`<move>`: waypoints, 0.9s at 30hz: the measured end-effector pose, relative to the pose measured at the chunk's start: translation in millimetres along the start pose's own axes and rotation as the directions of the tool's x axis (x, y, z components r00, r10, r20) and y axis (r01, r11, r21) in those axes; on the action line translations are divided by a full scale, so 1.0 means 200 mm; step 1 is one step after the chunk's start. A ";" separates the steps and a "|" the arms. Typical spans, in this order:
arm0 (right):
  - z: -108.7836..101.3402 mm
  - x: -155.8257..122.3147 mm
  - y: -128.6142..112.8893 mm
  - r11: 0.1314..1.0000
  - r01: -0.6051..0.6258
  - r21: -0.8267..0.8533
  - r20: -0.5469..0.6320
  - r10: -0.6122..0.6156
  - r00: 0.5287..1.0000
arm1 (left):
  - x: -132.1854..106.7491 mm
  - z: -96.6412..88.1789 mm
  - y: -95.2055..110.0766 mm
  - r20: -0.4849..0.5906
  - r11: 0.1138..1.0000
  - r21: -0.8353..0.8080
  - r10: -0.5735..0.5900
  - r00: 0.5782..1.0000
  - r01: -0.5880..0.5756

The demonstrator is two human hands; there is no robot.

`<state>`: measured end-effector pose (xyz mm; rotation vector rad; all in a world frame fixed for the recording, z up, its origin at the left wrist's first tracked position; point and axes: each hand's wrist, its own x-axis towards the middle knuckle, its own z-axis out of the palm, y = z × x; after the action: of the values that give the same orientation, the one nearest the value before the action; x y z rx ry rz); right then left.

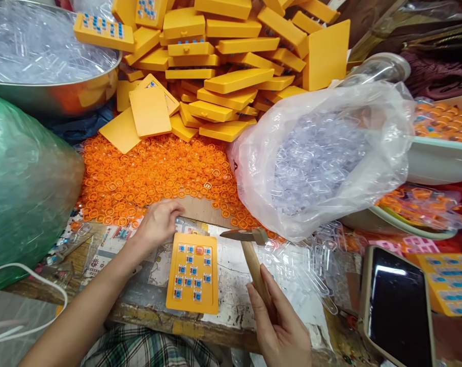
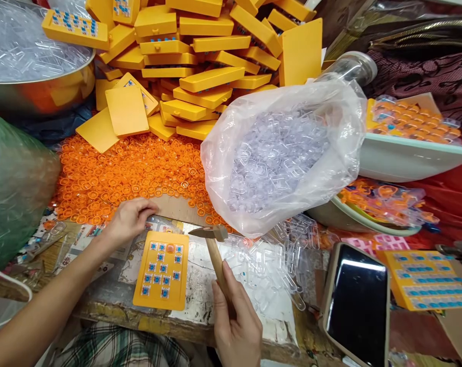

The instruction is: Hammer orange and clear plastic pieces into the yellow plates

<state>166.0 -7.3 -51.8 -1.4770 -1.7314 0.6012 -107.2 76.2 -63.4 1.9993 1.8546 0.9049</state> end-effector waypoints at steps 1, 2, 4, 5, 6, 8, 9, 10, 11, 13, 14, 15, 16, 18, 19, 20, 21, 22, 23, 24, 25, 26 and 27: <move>0.00 0.00 0.00 1.000 -0.004 0.002 0.000 0.004 1.000 | 0.01 0.02 0.01 0.015 1.000 -0.014 0.006 1.000 -0.006; 0.00 0.00 0.00 1.000 -0.005 0.002 0.005 0.005 1.000 | 0.02 0.03 0.02 0.024 1.000 -0.023 0.009 1.000 -0.008; 0.01 0.00 -0.01 1.000 0.006 -0.006 0.021 -0.006 1.000 | 0.02 0.03 0.03 0.031 0.999 -0.035 0.009 0.999 -0.008; 0.01 0.00 -0.02 1.000 0.025 -0.009 0.033 -0.025 0.999 | 0.00 0.03 0.04 0.034 0.999 -0.044 0.012 0.999 -0.011; 0.02 0.01 -0.03 0.998 0.057 -0.011 0.044 -0.056 0.997 | -0.02 0.01 0.06 0.034 0.998 -0.054 0.017 0.999 -0.015; 0.03 0.01 -0.06 0.991 0.134 -0.019 0.068 -0.132 0.989 | -0.09 -0.03 0.09 0.036 0.995 -0.094 0.043 0.998 -0.039; 0.03 0.01 -0.08 0.984 0.176 -0.023 0.091 -0.173 0.981 | -0.13 -0.05 0.10 0.042 0.990 -0.127 0.067 0.997 -0.061; 0.04 0.00 -0.09 0.976 0.216 -0.029 0.124 -0.211 0.970 | -0.17 -0.06 0.12 0.052 0.983 -0.163 0.093 0.994 -0.083; 0.04 0.00 -0.10 0.968 0.246 -0.037 0.172 -0.237 0.956 | -0.22 -0.07 0.12 0.064 0.975 -0.197 0.118 0.991 -0.104; 0.04 -0.01 -0.11 0.954 0.294 -0.057 0.272 -0.268 0.924 | -0.28 -0.06 0.13 0.072 0.960 -0.245 0.154 0.985 -0.132; 0.04 -0.01 -0.12 0.946 0.316 -0.069 0.308 -0.281 0.909 | -0.31 -0.04 0.12 0.062 0.957 -0.255 0.161 0.985 -0.140; 0.04 -0.02 -0.12 0.940 0.331 -0.085 0.330 -0.287 0.899 | -0.32 -0.02 0.12 0.042 0.953 -0.262 0.166 0.985 -0.149; 0.04 -0.02 -0.12 0.934 0.343 -0.097 0.337 -0.294 0.895 | -0.32 -0.01 0.11 0.017 0.950 -0.269 0.171 0.985 -0.161; 0.03 -0.03 -0.13 0.921 0.373 -0.110 0.304 -0.326 0.895 | -0.33 0.02 0.10 -0.029 0.940 -0.287 0.183 0.983 -0.183; 0.03 -0.03 -0.13 0.916 0.383 -0.116 0.284 -0.339 0.897 | -0.32 0.03 0.10 -0.045 0.936 -0.296 0.187 0.981 -0.192; 0.03 -0.03 -0.13 0.912 0.392 -0.122 0.264 -0.351 0.898 | -0.32 0.03 0.09 -0.059 0.933 -0.301 0.190 0.980 -0.199; 0.02 -0.03 -0.13 0.908 0.398 -0.132 0.257 -0.357 0.898 | -0.32 0.04 0.09 -0.067 0.932 -0.302 0.190 0.979 -0.202; 0.02 -0.02 -0.13 0.904 0.401 -0.147 0.267 -0.354 0.896 | -0.33 0.04 0.09 -0.071 0.933 -0.299 0.189 0.979 -0.202; 0.02 -0.02 -0.13 0.901 0.400 -0.169 0.295 -0.341 0.893 | -0.33 0.04 0.09 -0.074 0.935 -0.294 0.187 0.980 -0.200; 0.01 -0.02 -0.13 0.896 0.400 -0.192 0.329 -0.325 0.887 | -0.33 0.04 0.09 -0.075 0.936 -0.291 0.185 0.980 -0.199; 0.01 -0.02 -0.13 0.890 0.403 -0.213 0.358 -0.313 0.880 | -0.34 0.04 0.09 -0.080 0.937 -0.290 0.180 0.980 -0.195; 0.01 -0.02 -0.13 0.883 0.410 -0.227 0.374 -0.310 0.874 | -0.34 0.05 0.09 -0.088 0.936 -0.295 0.174 0.981 -0.192; 0.01 -0.02 -0.13 0.877 0.420 -0.234 0.371 -0.318 0.872 | -0.34 0.05 0.08 -0.099 0.934 -0.302 0.168 0.981 -0.191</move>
<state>148.8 -16.0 -33.1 -1.2322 -2.3886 0.3881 -87.1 9.4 -79.4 1.9799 1.4663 1.2489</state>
